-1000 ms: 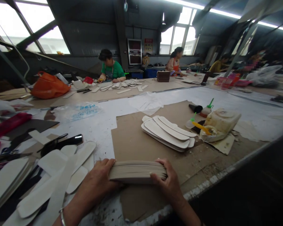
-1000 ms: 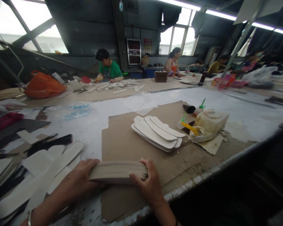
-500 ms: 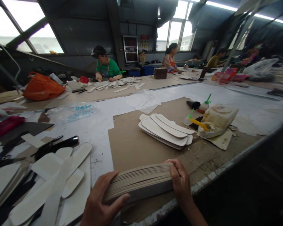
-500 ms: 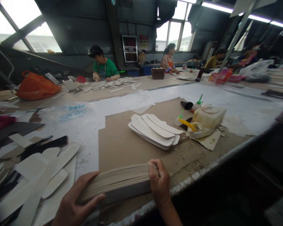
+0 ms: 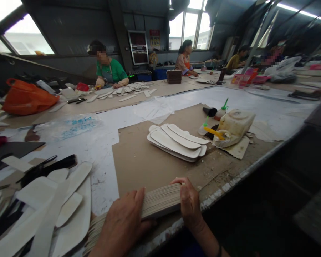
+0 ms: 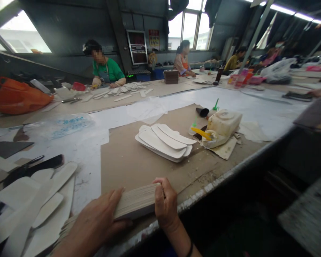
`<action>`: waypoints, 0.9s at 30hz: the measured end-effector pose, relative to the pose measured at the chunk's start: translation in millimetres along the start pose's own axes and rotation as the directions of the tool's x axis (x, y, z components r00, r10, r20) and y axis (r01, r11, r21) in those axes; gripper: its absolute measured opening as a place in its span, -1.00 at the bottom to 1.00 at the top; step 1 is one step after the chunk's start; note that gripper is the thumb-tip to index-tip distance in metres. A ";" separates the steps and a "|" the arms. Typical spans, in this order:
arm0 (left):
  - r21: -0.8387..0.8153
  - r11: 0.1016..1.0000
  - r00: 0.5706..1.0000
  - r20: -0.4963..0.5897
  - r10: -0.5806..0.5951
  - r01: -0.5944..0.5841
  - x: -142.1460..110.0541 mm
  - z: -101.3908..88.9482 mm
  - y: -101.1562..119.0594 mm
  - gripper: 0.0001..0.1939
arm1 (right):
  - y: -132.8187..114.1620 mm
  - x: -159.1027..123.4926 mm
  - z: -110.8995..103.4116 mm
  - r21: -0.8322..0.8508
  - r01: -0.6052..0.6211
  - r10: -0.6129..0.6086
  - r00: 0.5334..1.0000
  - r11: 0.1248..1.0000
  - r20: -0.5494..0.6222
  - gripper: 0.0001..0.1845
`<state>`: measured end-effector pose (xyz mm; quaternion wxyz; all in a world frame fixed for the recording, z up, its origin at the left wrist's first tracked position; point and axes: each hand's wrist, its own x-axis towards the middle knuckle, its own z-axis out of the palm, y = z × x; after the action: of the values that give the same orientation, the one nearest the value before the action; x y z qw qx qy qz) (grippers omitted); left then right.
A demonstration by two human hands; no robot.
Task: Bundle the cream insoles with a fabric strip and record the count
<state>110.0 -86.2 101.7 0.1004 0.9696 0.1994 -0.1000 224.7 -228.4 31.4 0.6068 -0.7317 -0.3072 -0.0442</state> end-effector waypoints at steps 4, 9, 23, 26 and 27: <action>0.050 0.998 1.000 0.015 -0.025 0.024 0.5 3.4 4.8 -0.84 | 4.3 -22.2 -26.4 -0.102 -0.031 0.020 0.995 0.994 -0.102 -0.64; 0.060 0.998 1.000 -0.021 0.017 -0.016 0.1 14.5 -7.3 -0.82 | 5.8 -54.5 -41.7 -0.160 -0.027 0.002 0.988 0.987 -0.152 -0.72; 0.104 0.977 0.964 -0.174 0.202 -0.186 7.0 21.1 -39.5 -0.59 | 3.2 -85.5 -14.6 -0.289 0.104 -0.131 0.988 0.952 -0.077 -0.59; 0.149 0.962 0.942 -0.215 0.258 -0.229 6.7 24.2 -42.8 -0.56 | 2.9 -86.7 -12.5 -0.291 0.114 -0.141 0.987 0.950 -0.075 -0.59; 0.162 0.956 0.935 -0.221 0.276 -0.244 6.8 24.6 -43.2 -0.56 | 2.7 -86.7 -12.6 -0.291 0.111 -0.139 0.987 0.950 -0.076 -0.59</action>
<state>94.7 -50.6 69.8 0.0237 0.9969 0.0728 0.0197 160.0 -274.5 -5.7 0.5048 -0.7877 -0.3141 -0.1612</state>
